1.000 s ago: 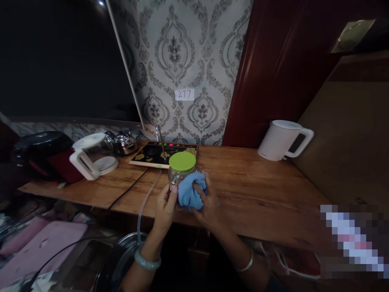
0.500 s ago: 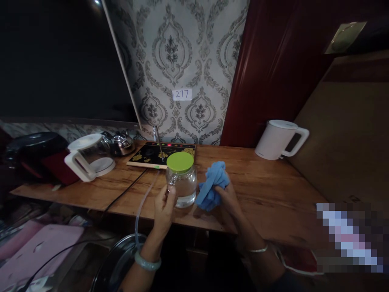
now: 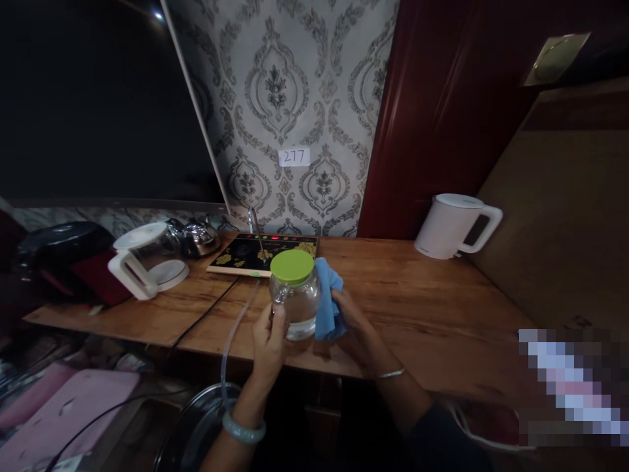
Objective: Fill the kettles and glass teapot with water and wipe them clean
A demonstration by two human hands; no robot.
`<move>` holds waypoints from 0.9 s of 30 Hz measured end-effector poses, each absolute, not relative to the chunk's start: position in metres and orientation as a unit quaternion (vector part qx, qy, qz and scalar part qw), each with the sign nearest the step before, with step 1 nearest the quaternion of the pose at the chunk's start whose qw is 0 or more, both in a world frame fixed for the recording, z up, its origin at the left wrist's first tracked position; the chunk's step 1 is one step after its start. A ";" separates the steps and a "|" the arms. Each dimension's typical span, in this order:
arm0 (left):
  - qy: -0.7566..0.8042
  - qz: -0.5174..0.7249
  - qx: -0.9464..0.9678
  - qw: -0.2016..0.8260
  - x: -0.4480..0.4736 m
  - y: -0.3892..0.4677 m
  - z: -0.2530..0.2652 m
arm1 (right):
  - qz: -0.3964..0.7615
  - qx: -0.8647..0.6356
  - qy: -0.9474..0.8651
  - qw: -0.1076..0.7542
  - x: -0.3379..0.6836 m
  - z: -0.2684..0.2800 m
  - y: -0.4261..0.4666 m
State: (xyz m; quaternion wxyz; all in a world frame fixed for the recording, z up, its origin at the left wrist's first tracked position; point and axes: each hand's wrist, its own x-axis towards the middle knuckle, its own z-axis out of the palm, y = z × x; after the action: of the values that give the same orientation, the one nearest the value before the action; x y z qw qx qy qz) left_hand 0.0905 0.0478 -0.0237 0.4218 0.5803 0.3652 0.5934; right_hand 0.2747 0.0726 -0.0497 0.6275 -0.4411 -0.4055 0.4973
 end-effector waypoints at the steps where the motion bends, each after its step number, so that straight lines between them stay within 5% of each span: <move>1: 0.364 0.595 0.580 0.420 0.091 0.048 -0.023 | 0.500 -0.439 -0.398 0.632 0.273 -0.055 0.068; 18: 0.381 0.594 0.580 0.407 0.092 0.045 -0.019 | 0.389 -0.528 -0.397 0.642 0.278 -0.068 -0.004; 24: 0.379 0.579 0.595 0.408 0.091 0.041 -0.015 | 0.147 -0.538 -0.520 0.647 0.260 -0.031 -0.006; 27: 0.381 0.571 0.609 0.398 0.089 0.040 -0.012 | 0.029 -0.523 -0.620 0.585 0.246 -0.018 -0.001</move>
State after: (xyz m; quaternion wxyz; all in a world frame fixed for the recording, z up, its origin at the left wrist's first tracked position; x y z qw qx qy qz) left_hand 0.0886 0.0397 -0.0119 0.3982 0.6088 0.3811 0.5706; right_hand 0.2458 -0.0005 -0.0184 0.5846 -0.5228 -0.6198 0.0286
